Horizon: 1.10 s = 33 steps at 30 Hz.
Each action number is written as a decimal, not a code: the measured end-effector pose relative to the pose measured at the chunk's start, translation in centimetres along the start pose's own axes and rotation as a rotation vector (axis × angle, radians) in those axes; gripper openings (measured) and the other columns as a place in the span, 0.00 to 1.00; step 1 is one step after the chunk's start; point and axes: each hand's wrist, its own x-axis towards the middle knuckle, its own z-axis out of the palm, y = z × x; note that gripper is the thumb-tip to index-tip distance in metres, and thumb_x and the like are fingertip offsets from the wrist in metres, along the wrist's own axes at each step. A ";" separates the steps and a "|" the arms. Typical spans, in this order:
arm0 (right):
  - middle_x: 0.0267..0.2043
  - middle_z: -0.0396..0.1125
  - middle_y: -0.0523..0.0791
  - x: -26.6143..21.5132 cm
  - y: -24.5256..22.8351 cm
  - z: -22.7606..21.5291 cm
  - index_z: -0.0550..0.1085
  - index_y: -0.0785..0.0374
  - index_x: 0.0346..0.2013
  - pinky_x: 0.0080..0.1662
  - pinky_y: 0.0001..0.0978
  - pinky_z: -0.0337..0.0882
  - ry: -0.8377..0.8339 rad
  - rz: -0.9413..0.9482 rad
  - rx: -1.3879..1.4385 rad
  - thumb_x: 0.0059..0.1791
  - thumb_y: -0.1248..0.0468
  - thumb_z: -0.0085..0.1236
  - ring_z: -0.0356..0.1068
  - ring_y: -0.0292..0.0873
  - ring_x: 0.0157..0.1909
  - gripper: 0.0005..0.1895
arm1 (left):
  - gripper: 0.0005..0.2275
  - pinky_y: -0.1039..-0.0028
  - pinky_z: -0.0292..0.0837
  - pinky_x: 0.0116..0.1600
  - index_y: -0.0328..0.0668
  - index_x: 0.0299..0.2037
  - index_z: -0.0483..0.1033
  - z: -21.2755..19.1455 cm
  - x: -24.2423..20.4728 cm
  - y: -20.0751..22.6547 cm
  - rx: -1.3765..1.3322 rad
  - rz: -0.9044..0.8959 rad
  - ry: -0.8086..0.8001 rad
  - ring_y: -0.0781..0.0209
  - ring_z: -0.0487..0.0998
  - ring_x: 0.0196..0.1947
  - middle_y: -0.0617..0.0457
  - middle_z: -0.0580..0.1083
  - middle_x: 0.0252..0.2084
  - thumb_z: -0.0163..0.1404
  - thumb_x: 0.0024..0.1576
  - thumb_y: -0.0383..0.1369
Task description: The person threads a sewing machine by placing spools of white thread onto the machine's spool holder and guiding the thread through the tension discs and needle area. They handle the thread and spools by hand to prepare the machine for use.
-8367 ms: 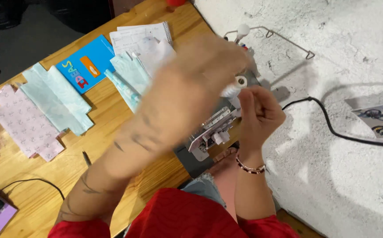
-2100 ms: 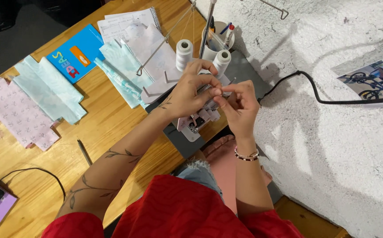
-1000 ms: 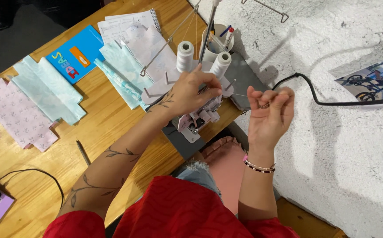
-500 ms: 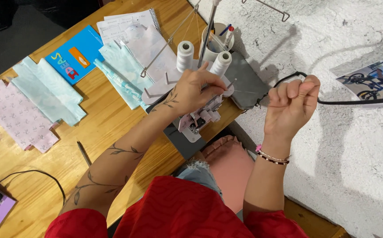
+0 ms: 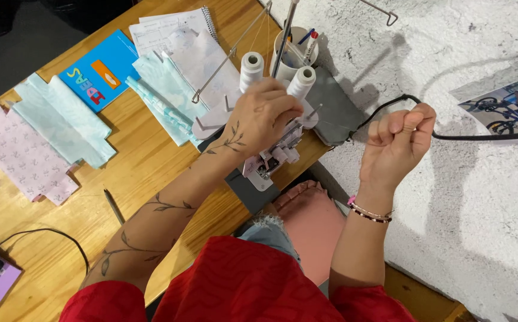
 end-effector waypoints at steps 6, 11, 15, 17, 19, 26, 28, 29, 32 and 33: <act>0.26 0.48 0.33 0.4 1.6 -0.2 0.58 0.50 0.44 0.29 0.14 0.47 0.028 0.025 0.064 0.60 0.55 0.42 0.44 0.27 0.23 0.06 | 0.06 0.61 0.73 0.48 0.43 0.31 0.73 -0.6 1.1 1.0 -0.189 -0.038 -0.011 0.53 0.76 0.31 0.52 0.72 0.24 0.49 0.60 0.30; 0.26 0.48 0.33 0.3 1.7 0.9 0.58 0.50 0.42 0.28 0.16 0.46 0.010 0.057 -0.011 0.60 0.54 0.41 0.44 0.27 0.22 0.07 | 0.11 0.64 0.69 0.35 0.42 0.26 0.64 0.4 1.4 0.6 -0.123 0.046 0.045 0.49 0.72 0.24 0.50 0.64 0.20 0.48 0.60 0.30; 0.24 0.48 0.34 0.2 1.3 1.8 0.58 0.51 0.43 0.26 0.16 0.45 0.017 0.028 -0.135 0.61 0.55 0.40 0.42 0.27 0.22 0.06 | 0.11 0.63 0.68 0.35 0.43 0.26 0.63 1.4 1.1 -0.3 0.035 0.122 0.052 0.47 0.72 0.26 0.52 0.64 0.21 0.51 0.59 0.30; 0.24 0.47 0.35 0.1 1.4 1.9 0.59 0.51 0.43 0.26 0.16 0.44 0.014 0.015 -0.177 0.61 0.56 0.39 0.42 0.27 0.21 0.06 | 0.11 0.62 0.68 0.35 0.42 0.26 0.62 1.6 1.0 -0.2 0.059 0.135 0.058 0.45 0.72 0.27 0.51 0.63 0.22 0.51 0.59 0.31; 0.24 0.47 0.35 0.3 1.8 1.6 0.59 0.51 0.43 0.25 0.15 0.44 0.062 0.013 -0.137 0.61 0.56 0.43 0.41 0.27 0.20 0.06 | 0.12 0.61 0.67 0.35 0.42 0.26 0.62 1.7 1.2 -0.4 0.053 0.146 0.053 0.46 0.71 0.27 0.50 0.62 0.22 0.51 0.60 0.32; 0.25 0.49 0.36 1.5 1.6 0.5 0.60 0.51 0.45 0.26 0.16 0.48 0.058 -0.045 -0.167 0.61 0.57 0.43 0.44 0.27 0.21 0.05 | 0.17 0.57 0.70 0.42 0.42 0.33 0.60 -0.2 1.7 1.3 -0.273 0.052 -0.026 0.38 0.74 0.35 0.43 0.68 0.30 0.60 0.57 0.36; 0.25 0.49 0.36 1.8 1.7 0.7 0.60 0.52 0.45 0.26 0.16 0.49 0.054 -0.058 -0.150 0.62 0.58 0.41 0.44 0.27 0.22 0.04 | 0.13 0.58 0.71 0.41 0.44 0.38 0.64 -0.2 1.6 1.2 -0.364 -0.056 -0.135 0.42 0.78 0.35 0.48 0.76 0.32 0.60 0.55 0.32; 0.25 0.49 0.36 1.9 1.6 0.8 0.60 0.52 0.45 0.26 0.16 0.49 0.053 -0.058 -0.149 0.62 0.58 0.41 0.44 0.27 0.22 0.04 | 0.13 0.58 0.71 0.41 0.44 0.38 0.64 -0.1 1.7 1.1 -0.363 -0.056 -0.135 0.42 0.78 0.35 0.48 0.76 0.32 0.60 0.55 0.32; 0.24 0.49 0.37 2.0 1.2 1.2 0.59 0.52 0.45 0.26 0.15 0.47 0.037 -0.070 -0.085 0.62 0.57 0.42 0.44 0.27 0.21 0.05 | 0.14 0.66 0.72 0.41 0.48 0.34 0.58 0.7 1.6 0.6 -0.360 -0.108 -0.136 0.50 0.79 0.32 0.56 0.78 0.29 0.56 0.57 0.29; 0.25 0.49 0.37 1.9 0.9 1.4 0.59 0.52 0.46 0.26 0.15 0.48 0.033 -0.070 -0.091 0.62 0.57 0.42 0.44 0.27 0.21 0.05 | 0.14 0.66 0.73 0.38 0.48 0.35 0.59 1.4 1.4 0.2 -0.308 -0.119 -0.100 0.50 0.80 0.30 0.55 0.77 0.27 0.58 0.54 0.27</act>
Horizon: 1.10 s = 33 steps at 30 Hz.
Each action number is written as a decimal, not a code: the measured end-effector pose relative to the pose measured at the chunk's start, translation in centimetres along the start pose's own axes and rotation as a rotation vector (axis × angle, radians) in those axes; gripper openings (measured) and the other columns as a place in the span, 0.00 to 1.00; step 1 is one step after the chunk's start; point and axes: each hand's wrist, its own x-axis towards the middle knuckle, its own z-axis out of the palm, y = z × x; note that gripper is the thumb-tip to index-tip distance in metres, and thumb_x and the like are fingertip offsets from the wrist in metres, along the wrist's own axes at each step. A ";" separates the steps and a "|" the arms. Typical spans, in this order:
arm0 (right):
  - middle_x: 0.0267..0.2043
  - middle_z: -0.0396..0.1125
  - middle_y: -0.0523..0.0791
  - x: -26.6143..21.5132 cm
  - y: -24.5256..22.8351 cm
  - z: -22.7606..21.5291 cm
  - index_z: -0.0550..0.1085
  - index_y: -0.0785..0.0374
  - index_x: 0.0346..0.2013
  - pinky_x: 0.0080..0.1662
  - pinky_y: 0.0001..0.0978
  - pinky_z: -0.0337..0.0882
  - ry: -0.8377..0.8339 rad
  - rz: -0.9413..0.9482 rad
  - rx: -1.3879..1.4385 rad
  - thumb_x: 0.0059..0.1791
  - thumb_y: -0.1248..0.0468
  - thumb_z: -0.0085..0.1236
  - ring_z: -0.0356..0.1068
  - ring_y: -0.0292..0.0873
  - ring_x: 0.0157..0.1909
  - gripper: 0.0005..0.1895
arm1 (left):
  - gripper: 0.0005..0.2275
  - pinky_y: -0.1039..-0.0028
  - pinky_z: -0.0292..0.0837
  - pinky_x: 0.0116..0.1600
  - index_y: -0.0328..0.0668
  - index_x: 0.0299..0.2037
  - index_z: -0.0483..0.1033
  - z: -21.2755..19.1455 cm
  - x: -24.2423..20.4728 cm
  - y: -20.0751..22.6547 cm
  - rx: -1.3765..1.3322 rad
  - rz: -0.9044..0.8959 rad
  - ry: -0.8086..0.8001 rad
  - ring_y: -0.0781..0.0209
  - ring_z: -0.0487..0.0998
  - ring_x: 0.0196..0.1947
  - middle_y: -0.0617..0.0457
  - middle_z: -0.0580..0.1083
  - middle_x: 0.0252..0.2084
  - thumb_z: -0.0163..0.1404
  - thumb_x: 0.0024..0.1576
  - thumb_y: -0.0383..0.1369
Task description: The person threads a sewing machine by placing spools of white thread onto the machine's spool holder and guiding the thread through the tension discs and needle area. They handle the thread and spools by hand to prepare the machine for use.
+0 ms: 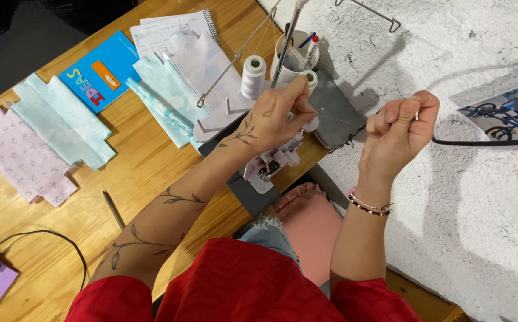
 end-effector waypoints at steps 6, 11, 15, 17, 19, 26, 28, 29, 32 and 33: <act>0.24 0.51 0.35 -1.7 -2.6 2.2 0.61 0.50 0.44 0.24 0.14 0.49 -0.028 0.091 0.016 0.61 0.54 0.44 0.46 0.26 0.21 0.06 | 0.14 0.66 0.73 0.33 0.47 0.36 0.60 0.4 -0.3 -1.0 0.050 -0.086 0.118 0.49 0.79 0.24 0.52 0.76 0.23 0.55 0.52 0.23; 0.23 0.50 0.34 -5.1 -2.2 3.5 0.62 0.49 0.42 0.23 0.12 0.46 -0.193 0.431 0.399 0.59 0.56 0.46 0.43 0.25 0.20 0.05 | 0.13 0.65 0.72 0.32 0.46 0.35 0.59 0.7 -0.3 -1.3 0.034 -0.132 0.167 0.46 0.78 0.24 0.48 0.76 0.23 0.55 0.52 0.23; 0.23 0.52 0.32 -6.6 -1.6 4.0 0.62 0.51 0.42 0.23 0.12 0.45 -0.177 0.570 0.479 0.59 0.58 0.44 0.43 0.23 0.20 0.04 | 0.12 0.68 0.72 0.31 0.45 0.34 0.60 0.2 -0.5 -0.6 0.022 -0.149 0.184 0.48 0.80 0.24 0.47 0.77 0.24 0.54 0.52 0.22; 0.24 0.52 0.32 -6.3 -1.3 2.9 0.61 0.52 0.42 0.24 0.11 0.44 -0.187 0.609 0.539 0.59 0.59 0.45 0.43 0.23 0.21 0.04 | 0.12 0.68 0.73 0.31 0.44 0.34 0.60 0.0 -0.7 -0.5 0.025 -0.145 0.178 0.48 0.80 0.24 0.47 0.77 0.24 0.54 0.52 0.21; 0.23 0.58 0.34 -5.4 -1.2 1.3 0.64 0.52 0.41 0.22 0.15 0.49 -0.122 0.603 0.549 0.61 0.60 0.40 0.48 0.28 0.20 0.05 | 0.13 0.68 0.73 0.31 0.47 0.34 0.60 -0.2 -0.6 -0.4 0.037 -0.152 0.151 0.48 0.80 0.24 0.49 0.78 0.24 0.55 0.51 0.23; 0.31 0.56 0.32 -0.7 1.1 -4.7 0.66 0.51 0.45 0.32 0.12 0.53 -0.096 0.474 0.690 0.61 0.59 0.42 0.48 0.24 0.27 0.04 | 0.16 0.67 0.73 0.35 0.47 0.34 0.60 -1.2 -0.5 0.4 0.063 -0.119 -0.021 0.48 0.82 0.28 0.52 0.80 0.28 0.60 0.49 0.27; 0.34 0.55 0.32 0.3 2.6 -6.3 0.65 0.50 0.45 0.36 0.14 0.55 -0.041 0.431 0.668 0.62 0.60 0.41 0.52 0.27 0.31 0.03 | 0.16 0.71 0.73 0.36 0.48 0.33 0.60 -1.1 -0.6 0.5 -0.018 -0.133 -0.080 0.55 0.83 0.29 0.54 0.81 0.29 0.61 0.50 0.29; 0.34 0.55 0.32 0.6 2.9 -6.7 0.65 0.50 0.45 0.36 0.14 0.55 -0.044 0.430 0.669 0.62 0.60 0.41 0.52 0.27 0.31 0.03 | 0.16 0.71 0.73 0.36 0.48 0.33 0.60 -1.2 -0.5 0.6 -0.017 -0.131 -0.079 0.55 0.83 0.29 0.54 0.81 0.29 0.61 0.50 0.29; 0.38 0.56 0.31 0.9 2.7 -6.5 0.65 0.49 0.46 0.44 0.14 0.62 0.011 0.380 0.577 0.62 0.58 0.40 0.56 0.25 0.38 0.04 | 0.16 0.71 0.72 0.37 0.49 0.33 0.60 -1.3 -0.6 0.6 -0.062 -0.154 -0.099 0.57 0.83 0.28 0.55 0.81 0.30 0.61 0.51 0.30; 0.38 0.57 0.32 0.8 2.0 -5.6 0.65 0.50 0.44 0.45 0.13 0.65 0.069 0.350 0.494 0.60 0.57 0.43 0.59 0.26 0.38 0.04 | 0.16 0.72 0.71 0.36 0.49 0.32 0.60 -1.2 -0.6 0.4 -0.061 -0.159 -0.102 0.57 0.83 0.28 0.55 0.81 0.30 0.61 0.52 0.30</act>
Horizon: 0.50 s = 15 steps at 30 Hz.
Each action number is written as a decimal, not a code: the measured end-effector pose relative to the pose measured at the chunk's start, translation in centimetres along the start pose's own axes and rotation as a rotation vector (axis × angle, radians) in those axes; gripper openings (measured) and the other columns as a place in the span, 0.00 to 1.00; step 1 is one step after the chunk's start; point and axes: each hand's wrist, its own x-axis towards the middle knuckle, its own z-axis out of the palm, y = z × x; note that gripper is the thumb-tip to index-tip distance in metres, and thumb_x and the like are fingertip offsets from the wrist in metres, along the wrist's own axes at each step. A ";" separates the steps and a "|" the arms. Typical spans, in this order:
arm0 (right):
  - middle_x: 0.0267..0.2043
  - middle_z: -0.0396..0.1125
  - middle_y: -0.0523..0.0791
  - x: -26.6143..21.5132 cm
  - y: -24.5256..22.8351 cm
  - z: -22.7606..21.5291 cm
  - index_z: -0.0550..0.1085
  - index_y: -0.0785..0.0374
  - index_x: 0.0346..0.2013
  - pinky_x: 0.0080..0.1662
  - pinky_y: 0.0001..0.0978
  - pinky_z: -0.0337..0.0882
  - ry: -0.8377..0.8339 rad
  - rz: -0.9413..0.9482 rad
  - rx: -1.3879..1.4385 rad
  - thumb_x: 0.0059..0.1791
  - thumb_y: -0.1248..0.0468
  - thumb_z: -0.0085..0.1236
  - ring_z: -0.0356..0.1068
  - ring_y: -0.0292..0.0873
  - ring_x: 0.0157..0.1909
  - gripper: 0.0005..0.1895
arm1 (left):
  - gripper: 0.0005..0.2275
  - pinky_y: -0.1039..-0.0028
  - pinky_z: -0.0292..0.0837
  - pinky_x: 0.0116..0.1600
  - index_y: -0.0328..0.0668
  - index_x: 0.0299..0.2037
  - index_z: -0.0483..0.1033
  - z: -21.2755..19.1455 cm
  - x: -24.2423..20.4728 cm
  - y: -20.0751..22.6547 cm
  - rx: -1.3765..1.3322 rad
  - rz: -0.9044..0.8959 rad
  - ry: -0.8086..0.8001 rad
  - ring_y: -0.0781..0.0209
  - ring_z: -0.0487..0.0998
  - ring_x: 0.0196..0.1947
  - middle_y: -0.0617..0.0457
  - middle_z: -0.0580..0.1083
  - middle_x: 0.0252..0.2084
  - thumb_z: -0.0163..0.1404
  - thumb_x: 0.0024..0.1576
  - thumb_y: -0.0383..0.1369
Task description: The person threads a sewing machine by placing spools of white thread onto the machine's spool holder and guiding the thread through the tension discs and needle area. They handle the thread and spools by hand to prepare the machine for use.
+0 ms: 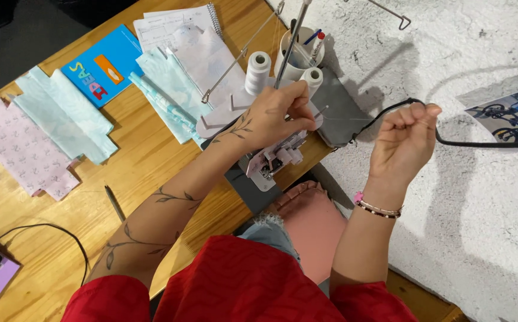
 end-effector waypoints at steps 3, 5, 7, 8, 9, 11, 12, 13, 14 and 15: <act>0.38 0.60 0.34 -0.7 -0.2 1.9 0.67 0.52 0.41 0.48 0.15 0.72 0.108 -0.077 -0.110 0.57 0.55 0.48 0.65 0.28 0.40 0.06 | 0.16 0.73 0.71 0.35 0.49 0.33 0.60 0.3 0.1 -0.7 0.017 0.007 0.001 0.57 0.82 0.27 0.55 0.81 0.29 0.61 0.52 0.29; 0.38 0.62 0.36 -0.9 -0.3 2.6 0.68 0.52 0.41 0.49 0.17 0.75 0.155 -0.104 -0.147 0.56 0.55 0.50 0.67 0.30 0.41 0.06 | 0.15 0.74 0.71 0.35 0.49 0.34 0.61 0.1 0.2 -0.8 0.035 0.016 0.006 0.57 0.82 0.27 0.55 0.81 0.29 0.60 0.52 0.28; 0.37 0.67 0.46 -1.1 -0.4 3.0 0.74 0.62 0.39 0.48 0.29 0.76 0.160 -0.153 0.043 0.53 0.66 0.58 0.67 0.40 0.40 0.03 | 0.19 0.67 0.73 0.31 0.44 0.34 0.53 -0.2 0.2 -0.4 -0.005 0.129 -0.029 0.58 0.81 0.28 0.53 0.81 0.29 0.58 0.52 0.20; 0.37 0.67 0.46 -1.3 -0.6 3.6 0.74 0.62 0.39 0.48 0.29 0.76 0.161 -0.151 0.043 0.53 0.66 0.58 0.67 0.40 0.40 0.03 | 0.19 0.67 0.73 0.31 0.44 0.34 0.53 -0.2 0.2 -0.3 -0.006 0.127 -0.029 0.58 0.81 0.28 0.53 0.81 0.29 0.58 0.52 0.20; 0.37 0.68 0.44 -1.5 -0.8 4.3 0.73 0.60 0.36 0.48 0.29 0.76 0.178 -0.188 -0.034 0.52 0.63 0.59 0.67 0.38 0.39 0.04 | 0.20 0.67 0.73 0.32 0.45 0.34 0.52 -0.2 0.3 -0.3 -0.008 0.105 -0.036 0.58 0.82 0.28 0.53 0.81 0.28 0.56 0.51 0.19; 0.36 0.68 0.42 -1.6 -1.0 4.6 0.72 0.59 0.34 0.49 0.29 0.76 0.195 -0.225 -0.112 0.51 0.61 0.59 0.68 0.36 0.39 0.07 | 0.21 0.68 0.74 0.33 0.46 0.34 0.51 -0.1 0.3 -0.3 -0.011 0.084 -0.042 0.58 0.83 0.29 0.53 0.81 0.28 0.55 0.50 0.18; 0.36 0.69 0.42 -1.4 -1.0 4.2 0.73 0.59 0.35 0.50 0.31 0.77 0.228 -0.244 -0.117 0.50 0.60 0.61 0.69 0.37 0.39 0.07 | 0.21 0.68 0.73 0.32 0.45 0.35 0.50 -0.1 0.3 -0.5 -0.004 0.103 -0.033 0.59 0.83 0.28 0.54 0.81 0.28 0.56 0.49 0.18; 0.37 0.70 0.42 -1.2 -1.0 3.9 0.74 0.59 0.36 0.51 0.34 0.79 0.261 -0.264 -0.122 0.49 0.60 0.62 0.70 0.37 0.39 0.07 | 0.22 0.67 0.72 0.32 0.45 0.35 0.50 0.0 0.3 -0.7 0.002 0.123 -0.025 0.59 0.83 0.28 0.54 0.81 0.27 0.56 0.48 0.18; 0.37 0.70 0.42 -1.3 -1.0 4.0 0.74 0.59 0.36 0.51 0.34 0.79 0.261 -0.265 -0.121 0.49 0.60 0.62 0.70 0.37 0.39 0.07 | 0.22 0.67 0.72 0.32 0.45 0.35 0.50 0.1 0.3 -0.8 0.002 0.124 -0.025 0.59 0.83 0.28 0.54 0.81 0.27 0.56 0.48 0.18; 0.36 0.67 0.42 -1.5 -1.0 4.0 0.73 0.59 0.36 0.47 0.29 0.77 0.251 -0.247 -0.119 0.50 0.60 0.61 0.67 0.36 0.36 0.07 | 0.20 0.68 0.72 0.32 0.45 0.34 0.52 0.2 0.3 -0.9 0.018 0.100 -0.004 0.60 0.82 0.29 0.56 0.81 0.29 0.57 0.49 0.20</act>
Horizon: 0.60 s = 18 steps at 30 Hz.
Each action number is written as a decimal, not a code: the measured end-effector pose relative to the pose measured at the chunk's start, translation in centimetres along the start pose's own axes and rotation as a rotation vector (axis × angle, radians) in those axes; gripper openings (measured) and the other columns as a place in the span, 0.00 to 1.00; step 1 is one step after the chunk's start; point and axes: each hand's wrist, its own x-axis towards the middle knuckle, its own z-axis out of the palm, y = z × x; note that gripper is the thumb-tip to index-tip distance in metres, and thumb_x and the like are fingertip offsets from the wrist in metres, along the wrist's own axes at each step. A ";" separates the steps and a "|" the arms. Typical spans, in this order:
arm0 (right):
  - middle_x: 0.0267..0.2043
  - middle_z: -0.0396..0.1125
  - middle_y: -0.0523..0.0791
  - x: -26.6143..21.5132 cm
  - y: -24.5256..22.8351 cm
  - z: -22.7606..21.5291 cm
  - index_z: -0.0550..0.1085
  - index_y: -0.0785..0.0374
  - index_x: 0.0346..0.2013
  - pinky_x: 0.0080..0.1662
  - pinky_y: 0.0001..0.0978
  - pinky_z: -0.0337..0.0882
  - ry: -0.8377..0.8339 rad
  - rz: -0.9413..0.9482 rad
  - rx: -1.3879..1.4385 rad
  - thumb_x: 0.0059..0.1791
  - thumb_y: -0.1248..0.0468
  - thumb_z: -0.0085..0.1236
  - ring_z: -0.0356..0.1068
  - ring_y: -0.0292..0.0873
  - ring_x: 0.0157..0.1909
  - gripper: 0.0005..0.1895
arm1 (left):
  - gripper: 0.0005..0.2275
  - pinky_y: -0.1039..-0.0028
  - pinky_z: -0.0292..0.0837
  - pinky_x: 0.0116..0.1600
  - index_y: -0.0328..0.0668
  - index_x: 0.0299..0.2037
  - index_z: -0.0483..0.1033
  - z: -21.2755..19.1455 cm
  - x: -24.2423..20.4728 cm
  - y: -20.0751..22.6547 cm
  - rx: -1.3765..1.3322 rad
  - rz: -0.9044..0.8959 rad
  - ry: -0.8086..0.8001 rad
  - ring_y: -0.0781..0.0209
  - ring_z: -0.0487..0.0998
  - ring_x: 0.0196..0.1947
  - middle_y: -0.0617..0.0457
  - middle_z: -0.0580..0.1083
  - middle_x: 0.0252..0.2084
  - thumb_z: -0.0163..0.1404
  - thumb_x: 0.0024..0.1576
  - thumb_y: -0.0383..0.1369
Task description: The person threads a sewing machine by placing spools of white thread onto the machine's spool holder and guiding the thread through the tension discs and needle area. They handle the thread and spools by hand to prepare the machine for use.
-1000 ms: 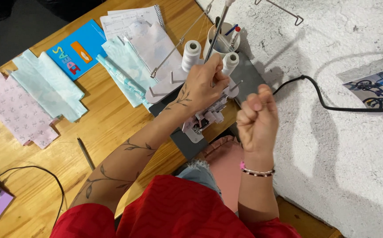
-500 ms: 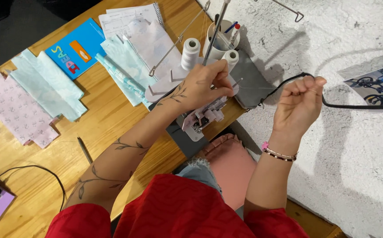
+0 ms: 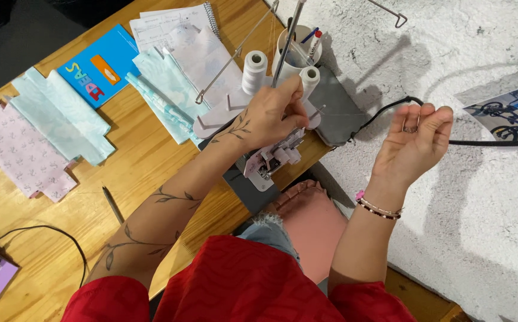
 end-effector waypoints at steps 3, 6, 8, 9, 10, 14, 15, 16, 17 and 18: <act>0.31 0.61 0.40 -0.5 0.1 -0.2 0.70 0.57 0.37 0.33 0.21 0.66 -0.141 0.054 0.003 0.55 0.60 0.54 0.59 0.31 0.28 0.06 | 0.13 0.69 0.73 0.37 0.45 0.33 0.61 -0.3 0.0 0.6 -0.005 -0.006 -0.005 0.62 0.82 0.34 0.58 0.81 0.32 0.58 0.53 0.25; 0.29 0.59 0.39 -1.9 0.1 0.7 0.68 0.55 0.41 0.26 0.19 0.50 -0.352 0.047 -0.100 0.60 0.60 0.47 0.49 0.29 0.23 0.05 | 0.12 0.69 0.79 0.42 0.44 0.33 0.63 -0.4 0.1 1.3 -0.100 0.003 0.001 0.61 0.84 0.40 0.54 0.82 0.39 0.58 0.56 0.30; 0.31 0.59 0.39 -3.0 0.2 1.4 0.67 0.54 0.44 0.28 0.21 0.45 -0.435 0.006 -0.205 0.61 0.60 0.45 0.43 0.30 0.24 0.03 | 0.16 0.68 0.82 0.43 0.44 0.32 0.57 -0.4 0.1 1.7 -0.172 -0.009 0.035 0.59 0.85 0.42 0.50 0.81 0.43 0.59 0.56 0.31; 0.32 0.59 0.40 -3.5 0.3 1.6 0.67 0.56 0.44 0.29 0.20 0.49 -0.460 -0.028 -0.338 0.59 0.62 0.49 0.48 0.30 0.27 0.02 | 0.17 0.68 0.83 0.45 0.44 0.32 0.55 -0.5 0.1 1.9 -0.289 -0.010 0.043 0.57 0.84 0.44 0.46 0.80 0.39 0.57 0.56 0.26; 0.33 0.60 0.41 -3.8 0.4 1.8 0.67 0.58 0.45 0.30 0.18 0.53 -0.484 -0.065 -0.471 0.58 0.63 0.52 0.53 0.30 0.29 0.04 | 0.18 0.69 0.84 0.47 0.45 0.32 0.52 -0.5 0.3 2.1 -0.407 -0.009 0.050 0.55 0.83 0.45 0.41 0.79 0.36 0.55 0.57 0.22; 0.46 0.70 0.43 -6.4 -1.1 3.6 0.71 0.57 0.52 0.29 0.17 0.52 -0.730 -0.081 -0.922 0.52 0.67 0.61 0.49 0.27 0.26 0.15 | 0.20 0.70 0.84 0.43 0.47 0.32 0.49 -0.3 0.2 2.5 -0.355 -0.025 0.088 0.59 0.82 0.37 0.48 0.75 0.29 0.55 0.56 0.21; 0.37 0.70 0.41 -6.9 -1.1 3.8 0.75 0.60 0.48 0.30 0.19 0.57 -0.730 -0.028 -1.028 0.53 0.68 0.61 0.53 0.28 0.26 0.10 | 0.19 0.70 0.81 0.41 0.46 0.36 0.50 0.0 0.1 2.3 -0.206 0.047 0.124 0.60 0.83 0.36 0.50 0.78 0.32 0.56 0.57 0.24; 0.29 0.69 0.39 -7.5 -1.2 4.1 0.79 0.62 0.44 0.31 0.21 0.61 -0.730 0.025 -1.135 0.53 0.68 0.61 0.57 0.28 0.26 0.05 | 0.19 0.70 0.77 0.39 0.45 0.40 0.51 0.2 -0.1 2.1 -0.055 0.117 0.159 0.60 0.83 0.34 0.52 0.80 0.35 0.56 0.57 0.26; 0.29 0.69 0.39 -7.6 -1.0 3.5 0.79 0.62 0.44 0.31 0.21 0.61 -0.746 0.029 -1.126 0.53 0.68 0.61 0.57 0.28 0.26 0.05 | 0.19 0.70 0.77 0.39 0.45 0.40 0.51 0.4 -0.1 2.0 -0.042 0.109 0.169 0.60 0.83 0.34 0.52 0.80 0.35 0.56 0.57 0.26; 0.33 0.72 0.43 -7.6 -0.8 3.0 0.78 0.65 0.42 0.37 0.24 0.67 -0.756 0.006 -1.112 0.53 0.70 0.61 0.64 0.32 0.33 0.04 | 0.18 0.70 0.77 0.37 0.44 0.42 0.52 0.6 -0.1 1.8 0.012 0.171 0.218 0.59 0.81 0.31 0.52 0.78 0.34 0.55 0.57 0.24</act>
